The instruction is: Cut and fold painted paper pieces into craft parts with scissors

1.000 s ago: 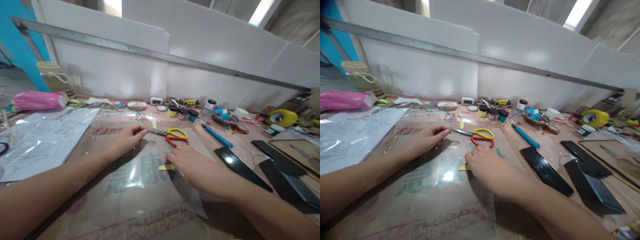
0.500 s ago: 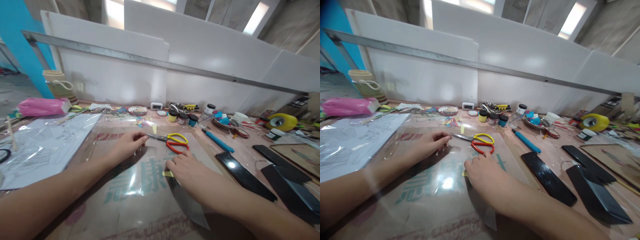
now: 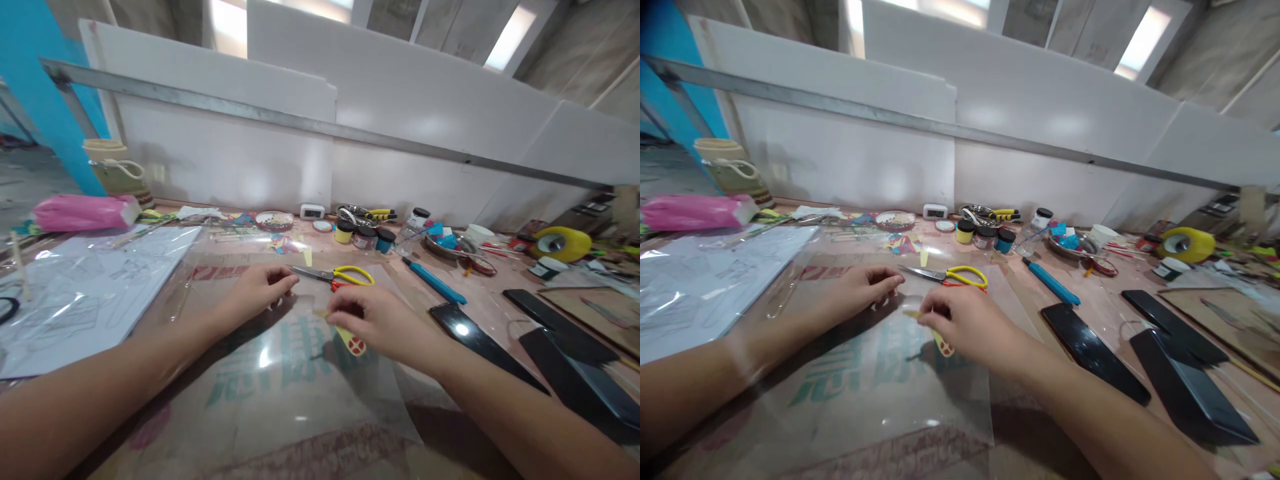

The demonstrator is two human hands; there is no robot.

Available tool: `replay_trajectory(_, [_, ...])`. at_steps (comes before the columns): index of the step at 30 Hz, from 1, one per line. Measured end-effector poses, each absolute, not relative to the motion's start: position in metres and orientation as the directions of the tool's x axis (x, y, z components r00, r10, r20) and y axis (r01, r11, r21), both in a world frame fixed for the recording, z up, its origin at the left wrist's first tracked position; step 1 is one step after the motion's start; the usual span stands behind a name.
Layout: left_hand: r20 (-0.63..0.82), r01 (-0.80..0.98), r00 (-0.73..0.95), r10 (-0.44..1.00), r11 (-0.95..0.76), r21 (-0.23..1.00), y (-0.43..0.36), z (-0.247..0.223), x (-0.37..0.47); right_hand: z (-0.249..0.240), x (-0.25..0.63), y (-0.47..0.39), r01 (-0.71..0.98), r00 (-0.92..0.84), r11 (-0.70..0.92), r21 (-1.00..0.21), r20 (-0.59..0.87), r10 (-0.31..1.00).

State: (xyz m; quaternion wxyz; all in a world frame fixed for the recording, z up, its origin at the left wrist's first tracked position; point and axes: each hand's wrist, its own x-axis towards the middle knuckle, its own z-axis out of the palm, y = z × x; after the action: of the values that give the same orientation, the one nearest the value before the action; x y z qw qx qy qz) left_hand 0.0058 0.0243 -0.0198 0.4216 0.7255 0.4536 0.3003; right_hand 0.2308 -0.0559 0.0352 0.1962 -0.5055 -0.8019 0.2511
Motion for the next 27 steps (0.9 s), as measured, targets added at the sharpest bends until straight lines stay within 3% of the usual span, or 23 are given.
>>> replay_trajectory(3, [0.061, 0.418, 0.432, 0.9, -0.26, 0.87, 0.021, -0.015, 0.008, 0.022, 0.226, -0.039, 0.451, -0.226, 0.146, -0.88, 0.046, 0.973])
replay_trajectory(6, [0.061, 0.423, 0.466, 0.882, -0.284, 0.861, 0.017, -0.013, 0.009, 0.006, 0.225, -0.028, 0.24, -0.144, 0.012, -0.971, -0.023, 0.989])
replay_trajectory(8, [0.063, 0.422, 0.481, 0.874, -0.294, 0.857, 0.015, -0.014, 0.01, -0.002, 0.223, -0.026, 0.195, -0.135, -0.006, -0.981, -0.033, 0.99])
replay_trajectory(18, [0.062, 0.402, 0.533, 0.844, -0.317, 0.859, 0.009, -0.013, 0.012, -0.007, 0.211, -0.026, 0.459, -0.091, 0.224, -0.86, 0.205, 0.974])
replay_trajectory(27, [0.035, 0.364, 0.552, 0.833, -0.279, 0.888, 0.008, -0.015, 0.013, -0.017, 0.215, -0.022, 0.507, -0.073, 0.286, -0.813, 0.29, 0.954])
